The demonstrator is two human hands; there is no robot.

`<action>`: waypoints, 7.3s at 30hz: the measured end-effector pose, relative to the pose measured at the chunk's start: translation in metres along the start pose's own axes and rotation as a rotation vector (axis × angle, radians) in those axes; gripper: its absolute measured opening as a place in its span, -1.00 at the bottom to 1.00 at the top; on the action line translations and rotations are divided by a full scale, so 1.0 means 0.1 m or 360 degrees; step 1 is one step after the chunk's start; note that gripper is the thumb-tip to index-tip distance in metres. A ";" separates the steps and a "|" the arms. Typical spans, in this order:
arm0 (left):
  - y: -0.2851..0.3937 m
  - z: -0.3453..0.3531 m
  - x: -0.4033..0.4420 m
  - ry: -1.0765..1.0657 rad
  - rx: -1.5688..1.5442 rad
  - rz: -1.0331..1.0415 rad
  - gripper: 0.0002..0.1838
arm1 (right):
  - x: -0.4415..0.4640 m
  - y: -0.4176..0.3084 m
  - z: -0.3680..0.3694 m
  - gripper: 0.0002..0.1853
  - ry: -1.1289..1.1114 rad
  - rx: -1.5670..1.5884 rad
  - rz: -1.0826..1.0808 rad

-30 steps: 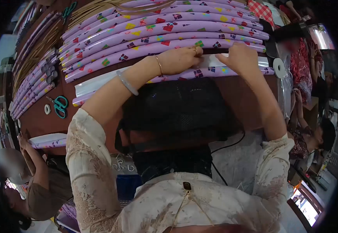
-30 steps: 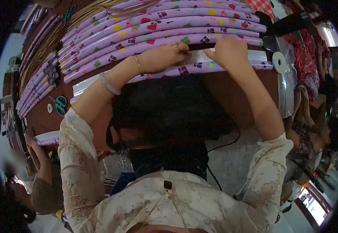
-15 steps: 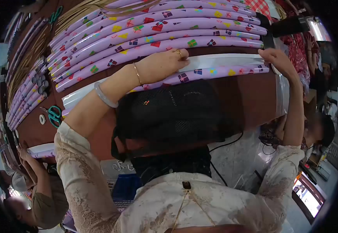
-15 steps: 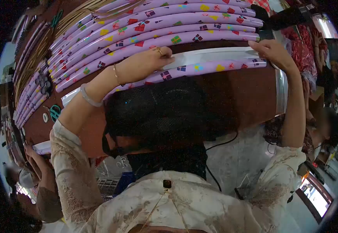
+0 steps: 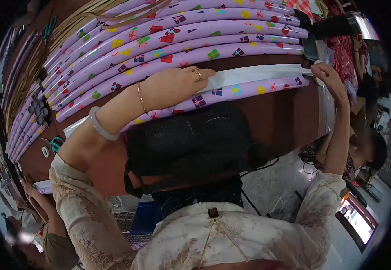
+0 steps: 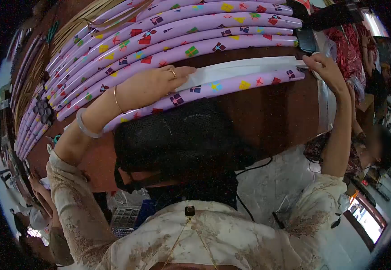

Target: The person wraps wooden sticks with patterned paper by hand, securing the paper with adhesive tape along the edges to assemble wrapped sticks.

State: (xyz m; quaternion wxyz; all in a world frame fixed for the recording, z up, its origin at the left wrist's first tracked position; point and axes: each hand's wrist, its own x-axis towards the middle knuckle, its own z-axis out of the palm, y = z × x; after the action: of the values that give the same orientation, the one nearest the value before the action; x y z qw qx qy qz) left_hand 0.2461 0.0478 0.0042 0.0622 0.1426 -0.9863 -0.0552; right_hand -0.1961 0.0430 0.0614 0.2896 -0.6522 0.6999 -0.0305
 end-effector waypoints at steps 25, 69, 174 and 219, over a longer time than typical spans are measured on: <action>0.07 0.14 0.36 -0.0009 -0.0195 -0.0211 -0.66 | -0.12 -0.27 0.40 -0.49 0.0994 -0.0976 -0.0200; 0.07 0.05 0.38 0.0024 -0.0235 -0.0185 -0.66 | -0.02 -0.42 0.67 -0.52 0.1028 -0.1561 0.0063; 0.36 0.43 2.26 0.0393 -0.0365 -0.0696 -0.81 | -0.33 0.12 0.85 -0.65 0.1230 -0.0619 -0.0714; 0.27 0.54 2.36 0.0372 -0.0809 -0.0663 -0.79 | -0.08 0.10 1.02 -0.88 0.1240 -0.0181 -0.0963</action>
State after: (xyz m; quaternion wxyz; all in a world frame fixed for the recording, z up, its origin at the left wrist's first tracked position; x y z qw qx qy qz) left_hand 0.0067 0.0110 -0.0205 0.1955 0.3263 -0.8769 -0.2938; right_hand -0.1591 0.0863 -0.0247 -0.0513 -0.7809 0.5361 -0.3165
